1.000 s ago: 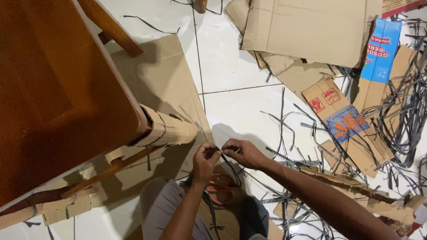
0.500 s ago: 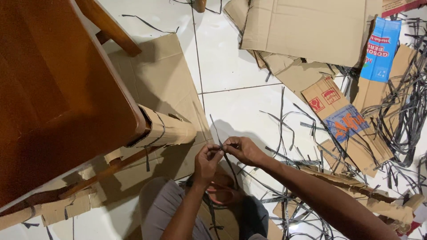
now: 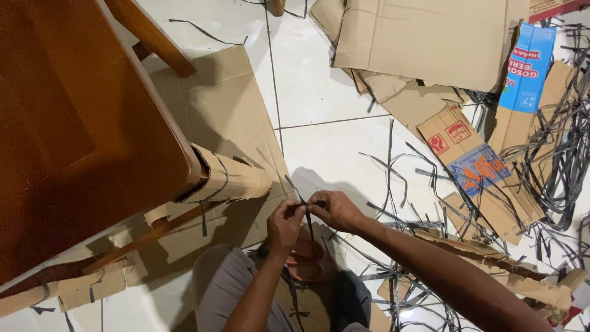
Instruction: Wrap the legs of a wooden chair with cardboard and secure them with plastic ties.
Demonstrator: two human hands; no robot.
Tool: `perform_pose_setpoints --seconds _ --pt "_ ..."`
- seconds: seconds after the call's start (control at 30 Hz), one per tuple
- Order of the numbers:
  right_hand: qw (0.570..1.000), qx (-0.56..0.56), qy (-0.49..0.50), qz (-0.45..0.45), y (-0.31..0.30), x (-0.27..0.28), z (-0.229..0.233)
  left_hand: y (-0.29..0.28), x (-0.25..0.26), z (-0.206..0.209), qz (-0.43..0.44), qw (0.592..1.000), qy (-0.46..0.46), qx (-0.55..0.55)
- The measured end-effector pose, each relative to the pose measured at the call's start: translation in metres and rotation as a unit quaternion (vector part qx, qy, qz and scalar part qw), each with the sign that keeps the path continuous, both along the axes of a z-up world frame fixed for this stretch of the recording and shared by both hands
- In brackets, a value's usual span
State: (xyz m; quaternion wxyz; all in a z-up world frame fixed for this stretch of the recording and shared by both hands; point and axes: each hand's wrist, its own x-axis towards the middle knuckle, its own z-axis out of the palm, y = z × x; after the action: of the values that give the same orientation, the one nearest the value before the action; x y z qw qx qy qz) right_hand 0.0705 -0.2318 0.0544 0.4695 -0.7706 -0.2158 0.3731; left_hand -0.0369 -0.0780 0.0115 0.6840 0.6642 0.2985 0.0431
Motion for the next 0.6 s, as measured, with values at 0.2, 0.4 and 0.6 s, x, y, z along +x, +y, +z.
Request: perform_pose_setpoints --seconds 0.2,0.4,0.6 --pt "1.000 -0.005 -0.010 -0.003 0.005 -0.003 0.003 0.001 0.000 -0.015 -0.006 1.000 0.013 -0.009" --pt "0.999 -0.002 0.051 0.010 0.014 -0.010 -0.013 0.002 0.003 0.008 0.023 1.000 0.020 0.005" --pt "0.996 -0.071 0.001 -0.054 0.029 0.021 -0.025 0.013 -0.010 -0.080 0.299 0.953 -0.040 0.023"
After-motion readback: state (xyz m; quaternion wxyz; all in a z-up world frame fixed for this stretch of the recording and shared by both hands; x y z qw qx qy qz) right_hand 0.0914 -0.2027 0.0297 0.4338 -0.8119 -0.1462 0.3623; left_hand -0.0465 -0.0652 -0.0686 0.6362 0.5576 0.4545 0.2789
